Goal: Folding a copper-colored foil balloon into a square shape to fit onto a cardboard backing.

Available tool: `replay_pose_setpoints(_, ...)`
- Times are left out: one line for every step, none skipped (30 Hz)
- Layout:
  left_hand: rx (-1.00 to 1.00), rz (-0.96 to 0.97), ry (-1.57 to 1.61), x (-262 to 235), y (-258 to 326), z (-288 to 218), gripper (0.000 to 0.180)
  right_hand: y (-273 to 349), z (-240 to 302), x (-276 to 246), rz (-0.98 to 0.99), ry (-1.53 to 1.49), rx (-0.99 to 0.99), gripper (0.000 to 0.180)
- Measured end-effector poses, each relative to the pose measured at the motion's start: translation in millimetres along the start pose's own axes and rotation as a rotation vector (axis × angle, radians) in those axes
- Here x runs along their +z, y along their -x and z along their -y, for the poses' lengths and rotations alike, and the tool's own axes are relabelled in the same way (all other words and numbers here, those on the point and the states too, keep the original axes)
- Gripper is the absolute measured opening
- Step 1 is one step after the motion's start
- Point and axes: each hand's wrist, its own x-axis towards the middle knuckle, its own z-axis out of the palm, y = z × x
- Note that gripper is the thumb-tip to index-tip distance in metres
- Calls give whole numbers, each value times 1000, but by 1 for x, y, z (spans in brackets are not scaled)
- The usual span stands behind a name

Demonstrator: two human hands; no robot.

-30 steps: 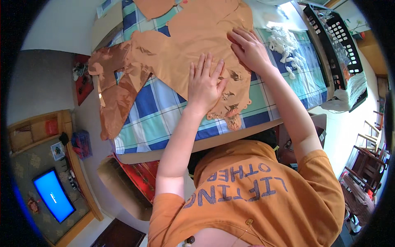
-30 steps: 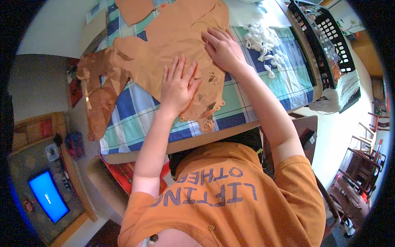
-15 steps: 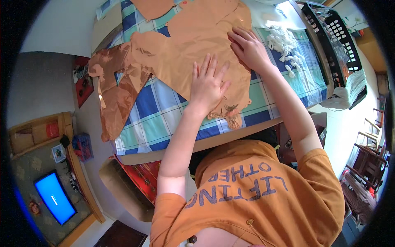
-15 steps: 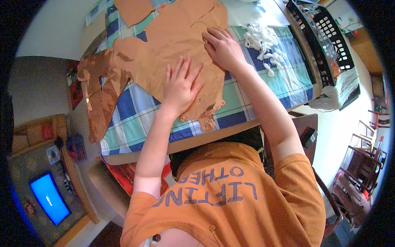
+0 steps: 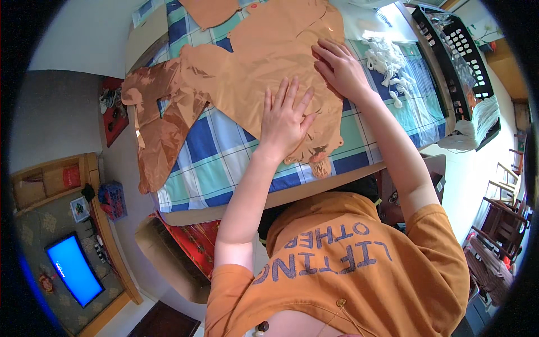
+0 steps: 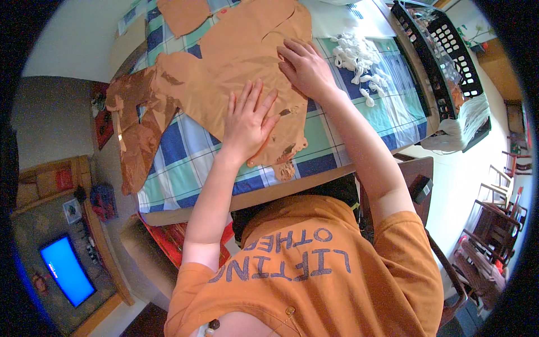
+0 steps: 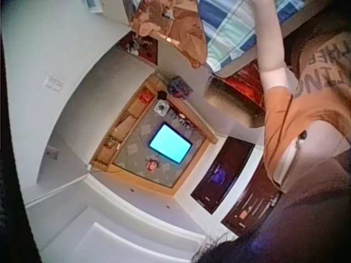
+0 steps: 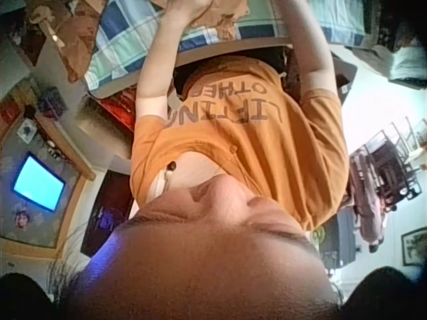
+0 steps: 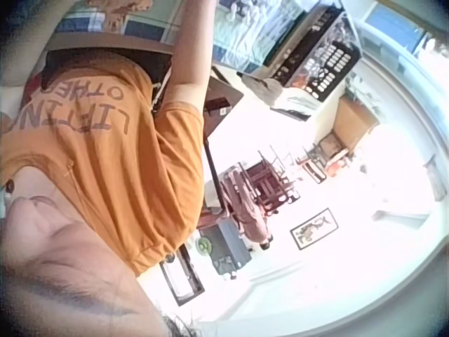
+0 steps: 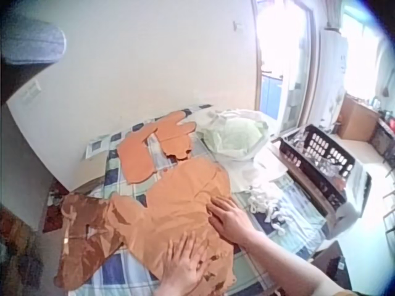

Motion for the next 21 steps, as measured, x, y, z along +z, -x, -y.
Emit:
replay_pose_setpoints(0,-2,-1,0,0,0,54,0,0,0,-2,-8,-4,33)
replay_pose_setpoints(0,-4,-2,1,0,0,54,-1,0,0,-5,-17,-8,33)
replay_pose_setpoints(0,-6,-3,1,0,1,54,-1,1,0,-6,-17,-10,33)
replay_pose_setpoints(2,-7,1,1,0,1,54,-1,1,0,-3,-11,-7,33)
replay_pose_setpoints(5,-8,4,1,0,2,54,-1,0,0,0,-5,-4,33)
replay_pose_setpoints(5,-10,3,2,0,2,54,-1,0,0,-2,-6,-6,33)
replay_pose_setpoints(9,-9,2,2,-1,2,54,-1,0,0,4,-17,2,34)
replay_pose_setpoints(13,-7,1,3,-1,2,54,-1,0,0,10,-27,10,34)
replay_pose_setpoints(12,-9,0,3,-1,2,54,0,-1,1,8,-28,8,34)
replay_pose_setpoints(10,-5,-1,3,-1,2,54,0,-1,2,-12,-18,-10,34)
replay_pose_setpoints(7,0,-1,3,-1,1,54,0,-2,2,-31,-8,-27,34)
replay_pose_setpoints(8,-1,-1,3,-1,1,54,0,-3,2,-32,-8,-28,34)
replay_pose_setpoints(8,-3,3,3,0,2,54,-1,-1,0,-77,27,42,32)
replay_pose_setpoints(8,-5,7,3,0,2,54,-1,0,-2,-121,62,112,30)
replay_pose_setpoints(7,-5,6,3,0,2,54,-2,3,-4,-121,62,113,30)
replay_pose_setpoints(5,-3,5,3,0,2,54,-3,7,-7,-89,137,206,29)
replay_pose_setpoints(3,0,3,4,0,2,54,-3,9,-8,-57,212,299,28)
replay_pose_setpoints(4,2,3,4,0,2,54,-3,7,-7,-58,211,302,28)
replay_pose_setpoints(7,-3,2,4,0,1,54,-5,7,-9,-21,206,304,29)
replay_pose_setpoints(9,-8,1,4,-1,1,53,-7,9,-12,17,201,307,31)
replay_pose_setpoints(11,-5,0,4,-1,1,53,-7,10,-16,16,200,310,31)
